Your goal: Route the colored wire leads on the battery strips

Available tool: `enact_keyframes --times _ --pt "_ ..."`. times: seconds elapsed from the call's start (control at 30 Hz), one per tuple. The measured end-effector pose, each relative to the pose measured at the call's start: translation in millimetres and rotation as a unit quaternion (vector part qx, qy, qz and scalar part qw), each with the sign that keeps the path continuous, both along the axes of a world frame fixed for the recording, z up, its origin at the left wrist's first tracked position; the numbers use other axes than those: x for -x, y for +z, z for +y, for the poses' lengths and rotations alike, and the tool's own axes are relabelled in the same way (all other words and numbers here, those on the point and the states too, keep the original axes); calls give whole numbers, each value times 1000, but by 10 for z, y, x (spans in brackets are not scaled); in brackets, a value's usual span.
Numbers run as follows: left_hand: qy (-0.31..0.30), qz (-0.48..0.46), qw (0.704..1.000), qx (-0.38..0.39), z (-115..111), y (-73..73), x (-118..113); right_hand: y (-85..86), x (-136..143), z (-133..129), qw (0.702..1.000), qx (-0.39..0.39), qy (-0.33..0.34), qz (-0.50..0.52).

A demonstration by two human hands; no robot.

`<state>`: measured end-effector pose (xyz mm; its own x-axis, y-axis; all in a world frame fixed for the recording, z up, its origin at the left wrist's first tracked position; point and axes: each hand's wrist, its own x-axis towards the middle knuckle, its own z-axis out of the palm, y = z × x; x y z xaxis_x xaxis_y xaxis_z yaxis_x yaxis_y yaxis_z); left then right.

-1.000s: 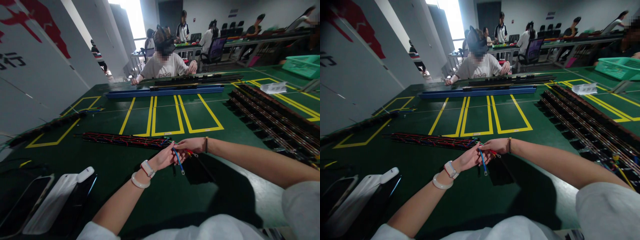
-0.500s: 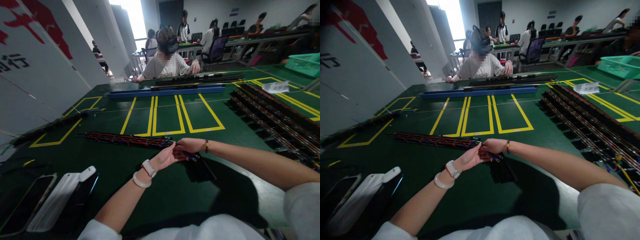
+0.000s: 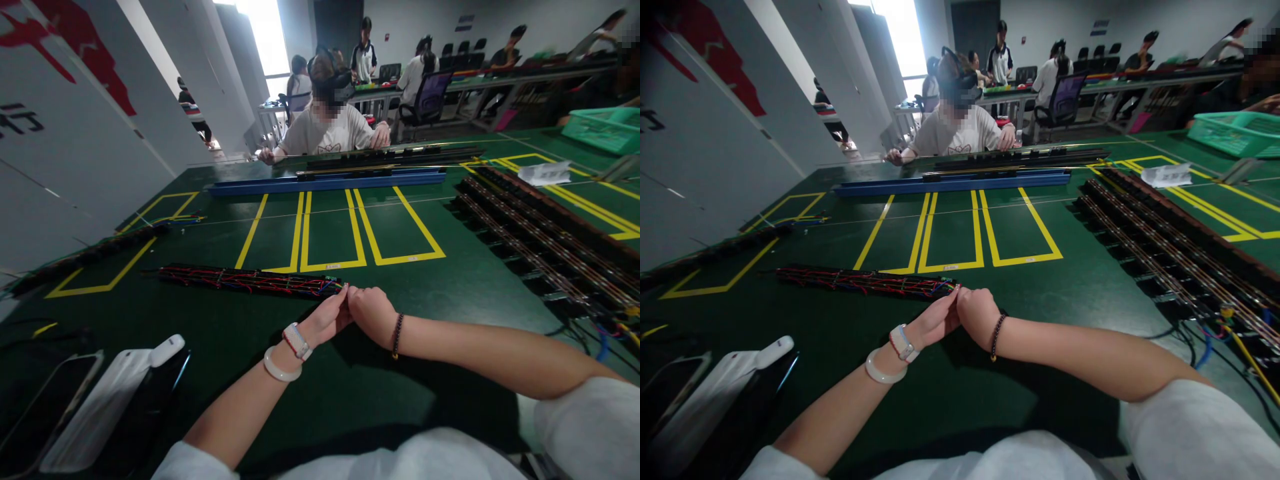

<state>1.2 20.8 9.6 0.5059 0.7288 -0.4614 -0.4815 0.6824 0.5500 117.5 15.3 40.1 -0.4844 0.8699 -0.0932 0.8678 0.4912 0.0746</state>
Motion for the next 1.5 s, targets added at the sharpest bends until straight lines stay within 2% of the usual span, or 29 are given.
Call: enact_keyframes --times 0.13,0.37,0.47,0.6,0.67,0.77,0.87,1.0,1.07,1.13,1.2,1.33,1.4,1.5 --pt "15 -14 1000 -7 -3 -23 -12 -4 44 -35 999 -30 -6 -41" --pt "53 -23 998 4 14 -60 -50 138 -151 11 996 -36 84 -15" --pt "54 -37 998 5 18 -69 -56 241 -337 87 994 -2 107 38" --pt "40 -55 997 -21 8 -77 -67 304 -590 184 988 83 81 99" --pt "38 -55 997 -41 -2 -82 -70 282 -679 210 973 170 58 147" --pt "29 -42 996 -71 -17 -90 -68 212 -748 234 928 295 25 228" --pt "22 -32 996 -83 -29 -88 -63 145 -770 265 894 351 13 280" --pt "45 -21 997 -62 -42 -55 -71 101 -793 335 835 420 9 355" --pt "54 -21 997 -55 -47 -33 -76 101 -817 391 827 426 3 367" --pt "49 -27 997 -53 -51 -16 -77 117 -845 460 846 402 -2 351" --pt "41 -28 997 -55 -56 -5 -75 144 -870 540 884 348 -7 312" --pt "37 15 999 -34 -67 11 -64 204 -885 708 955 181 -2 233" --pt "32 27 999 -21 -69 19 -53 219 -870 789 974 112 3 195" --pt "15 25 999 -18 -64 26 -26 205 -814 918 988 53 15 142"
